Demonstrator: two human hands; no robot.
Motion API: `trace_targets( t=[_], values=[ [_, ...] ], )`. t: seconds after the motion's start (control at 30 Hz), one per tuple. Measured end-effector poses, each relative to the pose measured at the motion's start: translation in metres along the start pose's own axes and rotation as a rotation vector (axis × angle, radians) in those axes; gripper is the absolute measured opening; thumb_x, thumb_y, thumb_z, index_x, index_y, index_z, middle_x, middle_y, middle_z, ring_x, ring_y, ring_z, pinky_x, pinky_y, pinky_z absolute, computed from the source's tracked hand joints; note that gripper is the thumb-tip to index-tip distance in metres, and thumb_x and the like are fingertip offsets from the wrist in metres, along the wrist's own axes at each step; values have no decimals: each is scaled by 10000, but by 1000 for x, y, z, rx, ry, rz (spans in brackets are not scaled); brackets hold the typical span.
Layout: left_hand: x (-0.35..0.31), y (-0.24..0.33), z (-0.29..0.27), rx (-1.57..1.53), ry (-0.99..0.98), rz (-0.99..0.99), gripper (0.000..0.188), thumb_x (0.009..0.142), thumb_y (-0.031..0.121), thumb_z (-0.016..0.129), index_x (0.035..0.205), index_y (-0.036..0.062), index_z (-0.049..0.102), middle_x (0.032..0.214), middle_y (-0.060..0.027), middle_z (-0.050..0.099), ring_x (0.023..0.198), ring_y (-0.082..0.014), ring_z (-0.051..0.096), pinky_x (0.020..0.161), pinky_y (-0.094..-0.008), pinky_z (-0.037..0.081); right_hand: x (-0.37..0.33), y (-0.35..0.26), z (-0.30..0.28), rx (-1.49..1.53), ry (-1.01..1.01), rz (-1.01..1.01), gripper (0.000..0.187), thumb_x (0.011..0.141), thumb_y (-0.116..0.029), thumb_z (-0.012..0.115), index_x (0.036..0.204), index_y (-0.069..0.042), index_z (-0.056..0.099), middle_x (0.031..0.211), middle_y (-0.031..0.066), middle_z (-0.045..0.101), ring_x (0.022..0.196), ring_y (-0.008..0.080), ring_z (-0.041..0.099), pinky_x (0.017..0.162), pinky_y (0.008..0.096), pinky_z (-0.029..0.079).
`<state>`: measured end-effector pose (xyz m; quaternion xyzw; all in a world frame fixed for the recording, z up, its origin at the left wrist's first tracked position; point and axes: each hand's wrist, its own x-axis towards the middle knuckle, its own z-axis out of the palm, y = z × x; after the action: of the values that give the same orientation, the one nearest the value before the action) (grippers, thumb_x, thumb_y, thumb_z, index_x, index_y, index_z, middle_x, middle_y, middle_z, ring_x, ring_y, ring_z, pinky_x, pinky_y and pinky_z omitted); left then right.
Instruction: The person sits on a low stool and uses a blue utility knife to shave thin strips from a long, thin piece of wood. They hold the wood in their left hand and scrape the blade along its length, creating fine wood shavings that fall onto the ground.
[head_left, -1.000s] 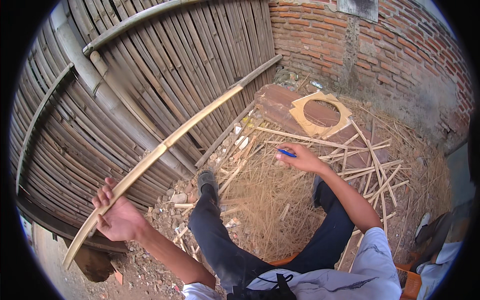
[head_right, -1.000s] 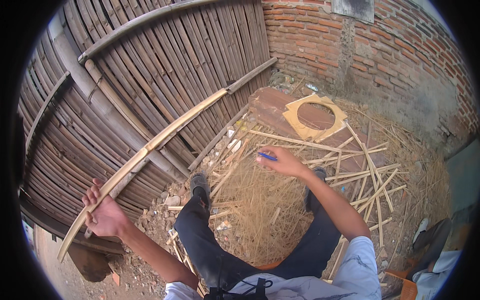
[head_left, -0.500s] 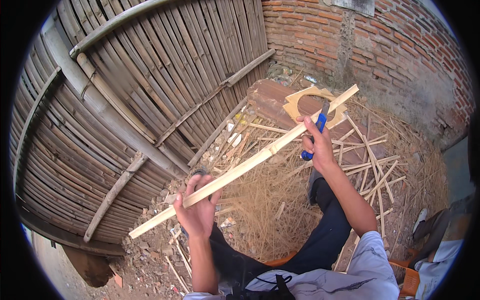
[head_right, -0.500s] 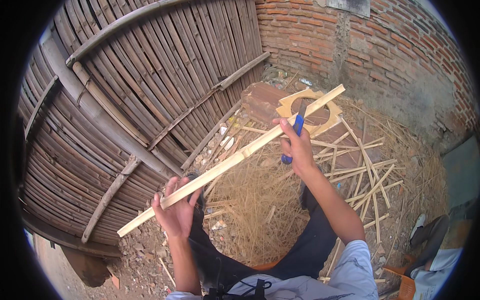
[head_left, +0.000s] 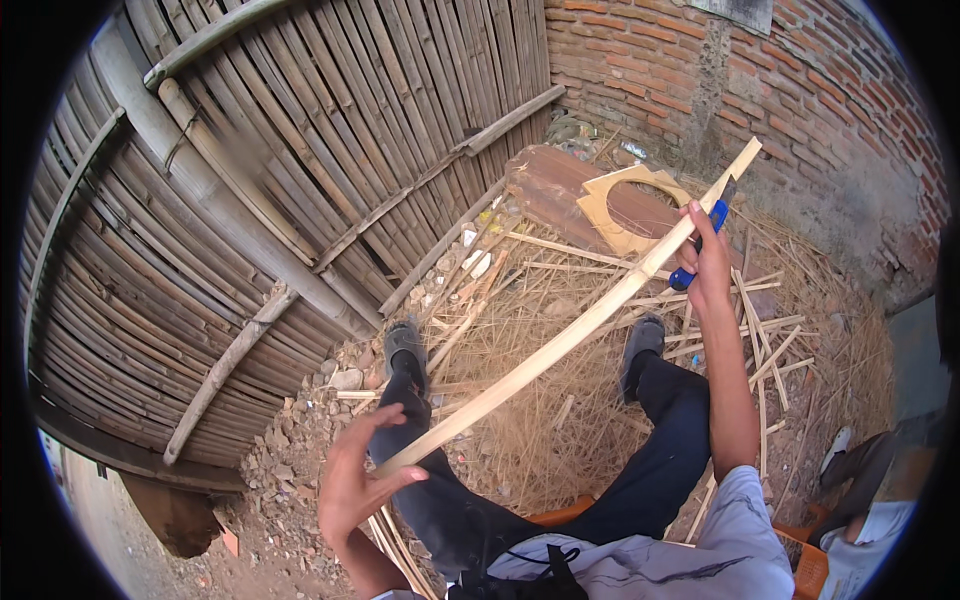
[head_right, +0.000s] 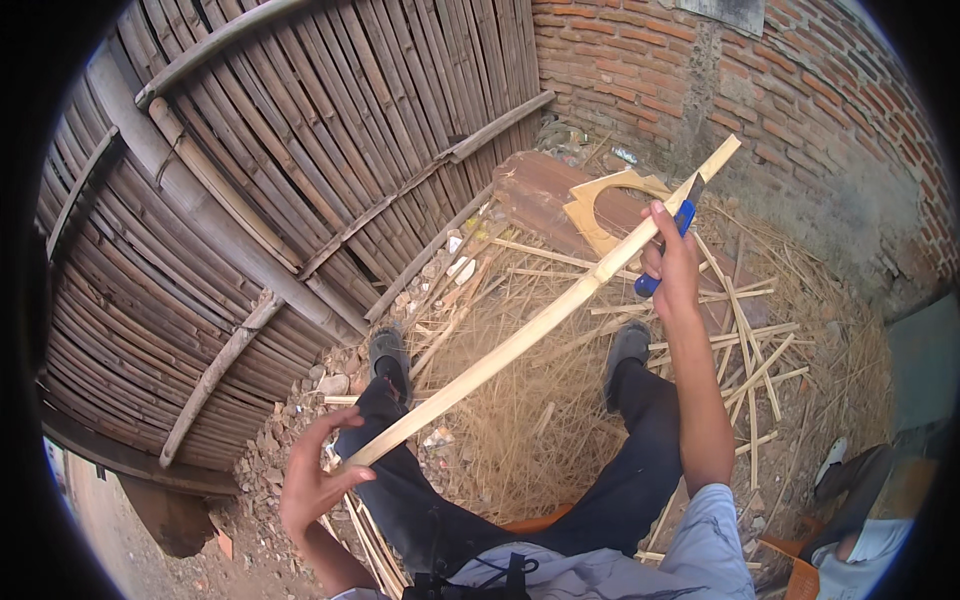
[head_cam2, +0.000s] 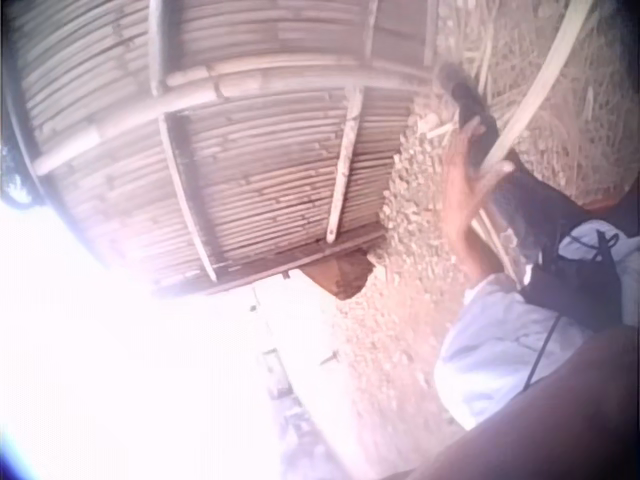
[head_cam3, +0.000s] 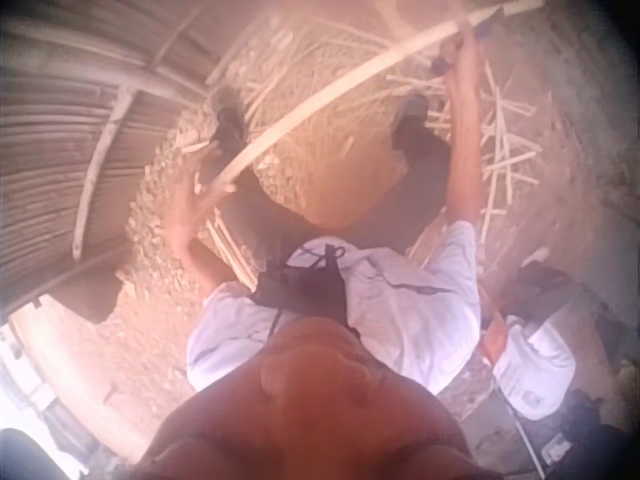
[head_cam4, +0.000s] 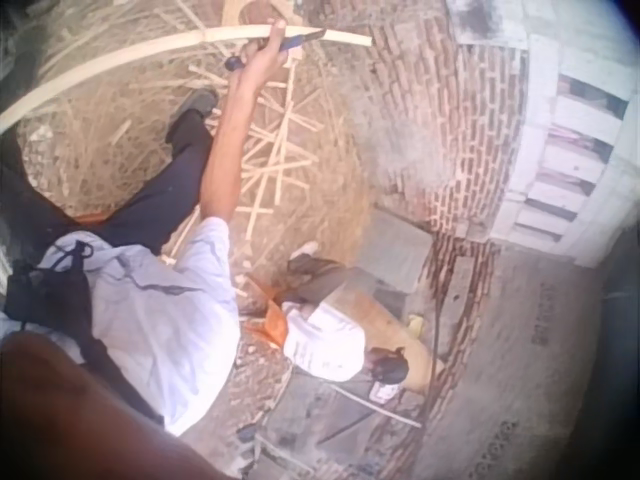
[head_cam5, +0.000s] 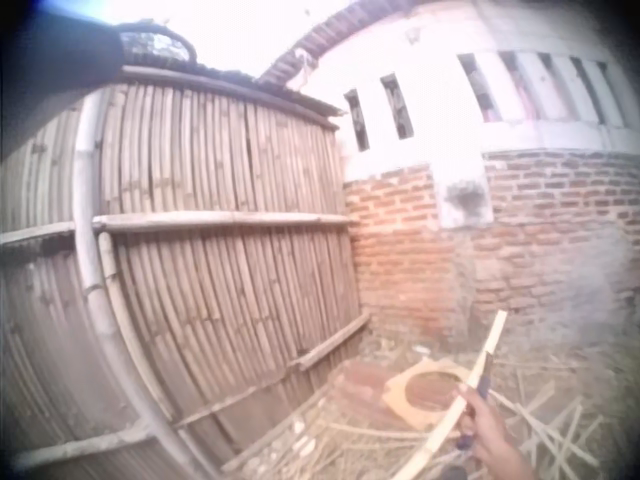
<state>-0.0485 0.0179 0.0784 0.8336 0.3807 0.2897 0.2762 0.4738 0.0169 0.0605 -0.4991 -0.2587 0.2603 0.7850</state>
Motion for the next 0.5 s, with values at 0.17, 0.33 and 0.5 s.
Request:
trace_targets(
  t=[0.17, 0.33, 0.5],
  values=[
    [-11, -9, 42, 141, -305, -216, 493, 829, 425, 957, 998, 31, 715, 684, -147, 625, 582, -305, 644, 588, -439, 487, 5, -7, -7, -59, 7, -52, 401, 1101, -443, 657, 1135, -51, 735, 702, -47, 527, 457, 19, 298, 444, 245, 196],
    [-3, -8, 61, -81, -188, -251, 361, 911, 288, 912, 973, -1, 705, 643, -132, 579, 558, -229, 543, 574, -384, 448, -1, -18, -4, -351, 40, -256, 516, 1145, -516, 509, 1278, -56, 704, 735, -13, 596, 491, 9, 303, 467, 230, 189],
    [9, 9, 100, -424, 3, -250, 283, 962, 218, 866, 1021, -14, 714, 652, -28, 559, 609, -97, 500, 568, -322, 414, -44, -4, 18, -513, -179, -528, 407, 1143, -399, 529, 1241, -36, 685, 746, -5, 589, 559, 89, 448, 543, 261, 324]
  ],
)
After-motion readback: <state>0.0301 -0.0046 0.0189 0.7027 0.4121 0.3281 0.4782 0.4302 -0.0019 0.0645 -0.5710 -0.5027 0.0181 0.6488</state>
